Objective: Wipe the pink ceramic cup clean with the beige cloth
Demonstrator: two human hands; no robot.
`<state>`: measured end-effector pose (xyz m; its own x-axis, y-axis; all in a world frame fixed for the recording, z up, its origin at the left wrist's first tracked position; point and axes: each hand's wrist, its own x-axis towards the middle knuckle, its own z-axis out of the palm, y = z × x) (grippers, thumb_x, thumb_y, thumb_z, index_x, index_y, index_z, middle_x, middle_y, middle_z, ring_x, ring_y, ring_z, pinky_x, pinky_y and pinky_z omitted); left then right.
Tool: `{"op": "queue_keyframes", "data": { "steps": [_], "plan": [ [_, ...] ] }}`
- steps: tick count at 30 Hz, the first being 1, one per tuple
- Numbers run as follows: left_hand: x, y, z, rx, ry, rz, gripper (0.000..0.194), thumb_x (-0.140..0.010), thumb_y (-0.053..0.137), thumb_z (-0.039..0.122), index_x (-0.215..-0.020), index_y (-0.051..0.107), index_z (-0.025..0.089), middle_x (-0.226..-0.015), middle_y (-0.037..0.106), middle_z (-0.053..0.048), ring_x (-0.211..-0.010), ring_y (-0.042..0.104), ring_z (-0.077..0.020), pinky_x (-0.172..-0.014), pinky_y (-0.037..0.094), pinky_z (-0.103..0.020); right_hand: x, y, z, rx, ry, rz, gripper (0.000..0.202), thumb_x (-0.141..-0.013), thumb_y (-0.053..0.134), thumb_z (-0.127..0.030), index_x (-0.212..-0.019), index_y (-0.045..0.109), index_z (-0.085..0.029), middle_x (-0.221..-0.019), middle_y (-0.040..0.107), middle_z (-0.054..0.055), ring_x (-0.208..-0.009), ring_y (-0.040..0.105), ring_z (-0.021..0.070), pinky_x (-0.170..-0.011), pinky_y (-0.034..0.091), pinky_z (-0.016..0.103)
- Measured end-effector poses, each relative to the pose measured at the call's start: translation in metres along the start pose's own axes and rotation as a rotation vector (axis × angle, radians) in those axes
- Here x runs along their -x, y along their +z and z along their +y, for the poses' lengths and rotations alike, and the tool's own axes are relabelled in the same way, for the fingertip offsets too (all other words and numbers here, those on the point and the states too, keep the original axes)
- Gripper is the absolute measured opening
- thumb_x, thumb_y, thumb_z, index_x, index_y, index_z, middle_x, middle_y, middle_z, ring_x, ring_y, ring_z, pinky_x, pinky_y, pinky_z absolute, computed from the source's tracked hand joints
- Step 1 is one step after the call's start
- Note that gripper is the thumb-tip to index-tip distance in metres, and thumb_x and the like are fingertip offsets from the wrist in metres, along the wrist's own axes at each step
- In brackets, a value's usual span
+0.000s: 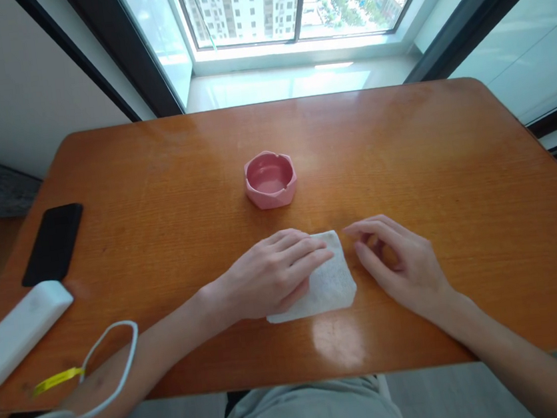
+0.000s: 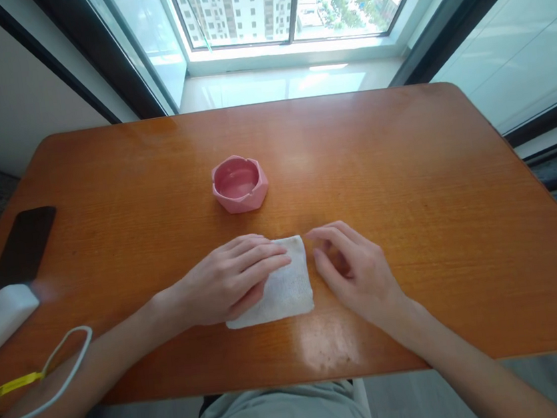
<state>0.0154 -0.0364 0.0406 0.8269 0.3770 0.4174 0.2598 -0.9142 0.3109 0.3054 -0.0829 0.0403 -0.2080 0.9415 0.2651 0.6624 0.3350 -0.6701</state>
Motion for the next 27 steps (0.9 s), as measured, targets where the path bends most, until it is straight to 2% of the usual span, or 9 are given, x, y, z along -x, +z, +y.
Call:
{"op": "queue_keyframes", "data": {
  "steps": [1,4,6,8,11,17,22,27],
  "plan": [
    [-0.006,0.003,-0.001,0.026,0.043,-0.064,0.042,-0.115,0.048,0.015,-0.154,0.062,0.010,-0.158,0.074,-0.014,-0.147,0.069,-0.0265,-0.134,0.053,-0.046,0.009,-0.004,-0.005,-0.076,0.146,-0.025,0.018,-0.111,0.064,-0.032,-0.116,0.078,-0.023,-0.093,0.079,0.003,-0.071,0.071,0.0151,-0.060,0.055,0.028],
    [-0.017,0.016,-0.008,0.063,0.088,-0.221,0.055,-0.116,0.047,0.021,-0.168,0.053,0.004,-0.176,0.059,-0.017,-0.169,0.053,-0.0300,-0.148,0.038,-0.050,0.038,-0.009,-0.021,-0.417,0.580,-0.221,0.036,-0.112,0.062,-0.051,-0.124,0.074,-0.019,-0.074,0.071,-0.002,-0.051,0.060,0.0102,-0.051,0.048,0.024],
    [-0.018,0.023,-0.013,0.063,0.064,-0.299,0.062,-0.116,0.045,0.026,-0.175,0.045,0.005,-0.184,0.049,-0.016,-0.176,0.043,-0.0294,-0.152,0.030,-0.050,0.055,-0.007,-0.030,-0.618,0.768,-0.297,0.053,-0.109,0.064,-0.064,-0.133,0.069,-0.017,-0.073,0.070,-0.002,-0.044,0.054,0.0076,-0.044,0.039,0.021],
    [-0.016,0.028,-0.016,0.052,0.034,-0.350,0.067,-0.117,0.042,0.029,-0.180,0.039,0.008,-0.189,0.040,-0.013,-0.181,0.034,-0.0272,-0.154,0.022,-0.048,0.069,-0.001,-0.037,-0.737,0.894,-0.342,0.067,-0.106,0.066,-0.072,-0.145,0.061,-0.017,-0.074,0.071,-0.003,-0.039,0.052,0.0066,-0.039,0.033,0.018],
    [-0.013,0.028,-0.016,0.036,0.019,-0.386,0.069,-0.117,0.040,0.030,-0.182,0.035,0.009,-0.192,0.032,-0.010,-0.183,0.026,-0.0254,-0.155,0.016,-0.046,0.079,0.011,-0.047,-0.857,0.964,-0.357,0.077,-0.104,0.068,-0.074,-0.156,0.049,-0.021,-0.077,0.075,-0.003,-0.038,0.058,0.0094,-0.036,0.035,0.016],
    [-0.015,0.024,-0.015,0.033,0.034,-0.399,0.069,-0.118,0.036,0.031,-0.182,0.033,0.005,-0.192,0.032,-0.012,-0.183,0.027,-0.0271,-0.155,0.015,-0.046,0.071,0.026,-0.061,-0.973,0.985,-0.354,0.073,-0.099,0.074,-0.076,-0.142,0.049,-0.022,-0.076,0.076,-0.004,-0.039,0.066,0.0127,-0.034,0.044,0.017],
    [-0.014,0.025,-0.017,0.033,0.023,-0.407,0.071,-0.117,0.039,0.030,-0.184,0.030,0.008,-0.193,0.028,-0.010,-0.183,0.026,-0.0251,-0.155,0.014,-0.047,0.091,0.023,-0.063,-0.942,1.045,-0.380,0.079,-0.098,0.072,-0.081,-0.145,0.053,-0.020,-0.067,0.072,-0.005,-0.040,0.068,0.0154,-0.035,0.046,0.017],
    [-0.013,0.028,-0.018,0.047,0.041,-0.403,0.070,-0.117,0.040,0.030,-0.184,0.031,0.012,-0.193,0.028,-0.007,-0.183,0.027,-0.0231,-0.156,0.015,-0.049,0.120,0.013,-0.073,-0.864,1.143,-0.292,0.096,-0.098,0.075,-0.078,-0.168,0.046,-0.017,-0.070,0.074,-0.003,-0.043,0.070,0.0152,-0.038,0.046,0.018]
  ]
}}
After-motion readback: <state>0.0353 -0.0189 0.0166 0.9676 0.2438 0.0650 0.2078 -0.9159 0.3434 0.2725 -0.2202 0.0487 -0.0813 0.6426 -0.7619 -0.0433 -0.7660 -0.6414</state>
